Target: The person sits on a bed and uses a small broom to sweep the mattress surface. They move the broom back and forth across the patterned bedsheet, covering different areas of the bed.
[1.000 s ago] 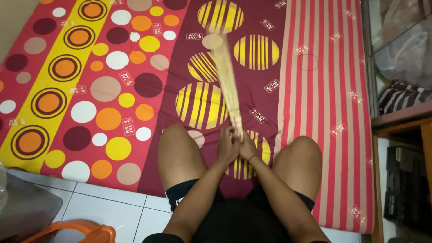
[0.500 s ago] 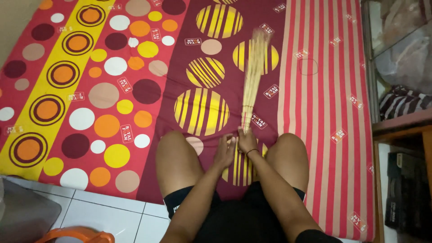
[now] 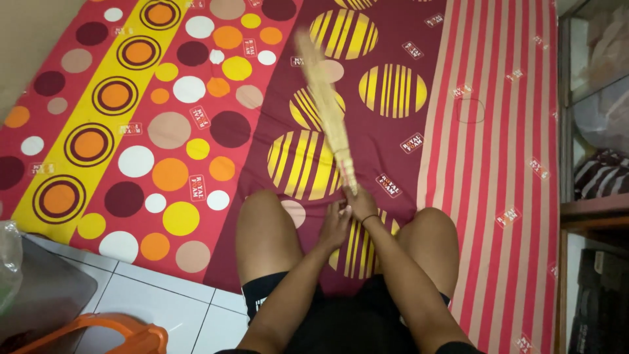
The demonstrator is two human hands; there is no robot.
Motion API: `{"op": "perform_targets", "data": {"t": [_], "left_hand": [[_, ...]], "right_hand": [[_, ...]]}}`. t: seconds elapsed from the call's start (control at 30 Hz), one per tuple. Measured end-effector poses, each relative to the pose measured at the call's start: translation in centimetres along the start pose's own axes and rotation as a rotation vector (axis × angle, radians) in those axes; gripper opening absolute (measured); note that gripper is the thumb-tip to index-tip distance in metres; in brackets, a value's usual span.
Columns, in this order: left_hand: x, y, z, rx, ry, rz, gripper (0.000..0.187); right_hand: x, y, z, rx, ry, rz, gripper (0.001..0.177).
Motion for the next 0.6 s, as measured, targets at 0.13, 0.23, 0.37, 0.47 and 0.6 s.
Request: {"op": "perform_targets", "data": {"t": [0.13, 0.23, 0.37, 0.47, 0.6], "left_hand": [[-1.3, -0.3, 0.7, -0.053, -0.045, -0.002, 0.059], [-1.9, -0.2, 1.1, -0.069, -0.066, -0.008, 0.059], [-2.6, -0.6, 1.5, -0.081, -0.086, -0.002, 0.054], [-1.7, 0.0, 1.6, -0.111, -0.113, -0.022, 0.047], [-4.8, -1.0, 2.7, -0.118, -0.179, -0.029, 0.047]], "right_hand": [[-1.2, 1.2, -5.3, 0.285, -0.195, 0.009, 0.055], [2.2, -0.4, -5.1, 0.274, -0.206, 0.110, 0.064], [0.9, 4.7, -3.9, 0.047, -0.190, 0.290, 0.073], [5.5, -2.0, -3.2, 0.172, -0.391, 0.210, 0.056], [2.3, -2.4, -3.4, 0.224, -0.400, 0.107, 0.042]]}}
Point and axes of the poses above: each hand's wrist, its own y-axis away from the middle knuckle, its own z-axis out of the palm, x = y × z, the point moved 10 cm from there along -y, towards the middle knuckle, and after that the axes turned 3 degrees about x, right-handed, at the moved point
